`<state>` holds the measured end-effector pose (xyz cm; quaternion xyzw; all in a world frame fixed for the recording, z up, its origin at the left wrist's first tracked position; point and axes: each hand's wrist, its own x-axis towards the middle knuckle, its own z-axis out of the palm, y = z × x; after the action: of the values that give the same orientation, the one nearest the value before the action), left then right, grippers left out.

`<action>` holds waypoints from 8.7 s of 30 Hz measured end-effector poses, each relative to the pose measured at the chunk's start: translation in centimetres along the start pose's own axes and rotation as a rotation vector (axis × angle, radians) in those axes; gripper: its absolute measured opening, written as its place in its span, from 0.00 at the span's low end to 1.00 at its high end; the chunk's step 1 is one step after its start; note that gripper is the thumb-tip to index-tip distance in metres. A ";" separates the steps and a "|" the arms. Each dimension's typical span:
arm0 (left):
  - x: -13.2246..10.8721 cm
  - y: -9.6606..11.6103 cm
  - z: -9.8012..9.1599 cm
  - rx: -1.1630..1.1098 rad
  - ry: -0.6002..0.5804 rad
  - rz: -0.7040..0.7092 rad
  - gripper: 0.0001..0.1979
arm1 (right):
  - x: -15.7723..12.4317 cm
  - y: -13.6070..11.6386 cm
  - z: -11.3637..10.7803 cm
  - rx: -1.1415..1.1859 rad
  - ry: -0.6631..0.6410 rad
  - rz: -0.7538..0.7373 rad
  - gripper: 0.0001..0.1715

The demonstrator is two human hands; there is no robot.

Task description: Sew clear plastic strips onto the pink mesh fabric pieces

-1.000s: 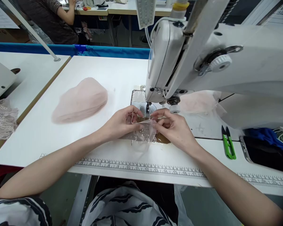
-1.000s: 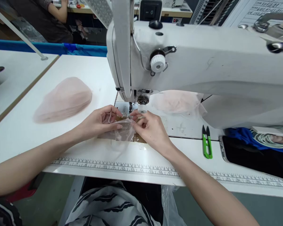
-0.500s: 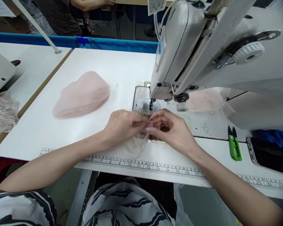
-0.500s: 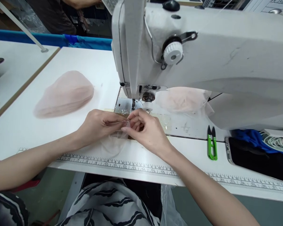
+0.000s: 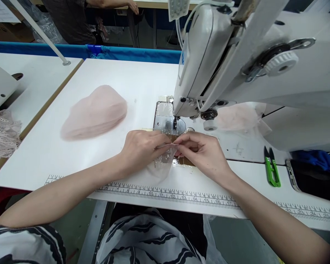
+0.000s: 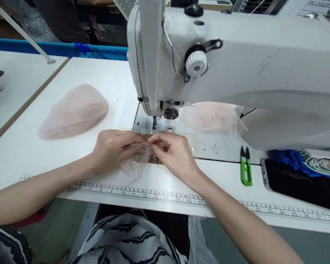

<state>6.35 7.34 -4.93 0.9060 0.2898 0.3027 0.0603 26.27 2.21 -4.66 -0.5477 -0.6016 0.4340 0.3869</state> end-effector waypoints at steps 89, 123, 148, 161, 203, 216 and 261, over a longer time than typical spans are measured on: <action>0.1 0.2 -0.1 0.029 0.035 0.053 0.10 | -0.2 -0.5 -0.3 -0.243 0.023 -0.254 0.08; 0.6 0.5 -0.8 -0.354 -0.045 -0.146 0.17 | -0.1 -0.3 0.3 -0.001 0.070 -0.102 0.02; -0.2 -0.3 0.3 -0.176 0.134 0.072 0.02 | -0.5 -0.3 0.4 -0.179 0.163 -0.460 0.07; 0.0 0.0 0.2 -0.172 0.160 0.079 0.05 | -0.4 -0.2 0.5 -0.201 0.128 -0.426 0.07; 0.0 -0.1 0.0 -0.208 0.138 0.119 0.04 | -0.3 0.7 0.0 -0.427 0.129 -0.773 0.07; -0.5 0.0 0.4 -0.063 0.233 0.176 0.06 | -0.5 0.4 -1.2 -0.800 0.199 -1.114 0.11; -1.1 1.2 0.6 0.385 0.016 0.258 0.12 | 1.8 1.8 0.2 -0.644 0.230 -0.199 0.06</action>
<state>6.58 5.79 -5.61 0.9279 0.2244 0.2539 -0.1553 26.50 4.01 -6.39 -0.6254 -0.7107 0.1177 0.2998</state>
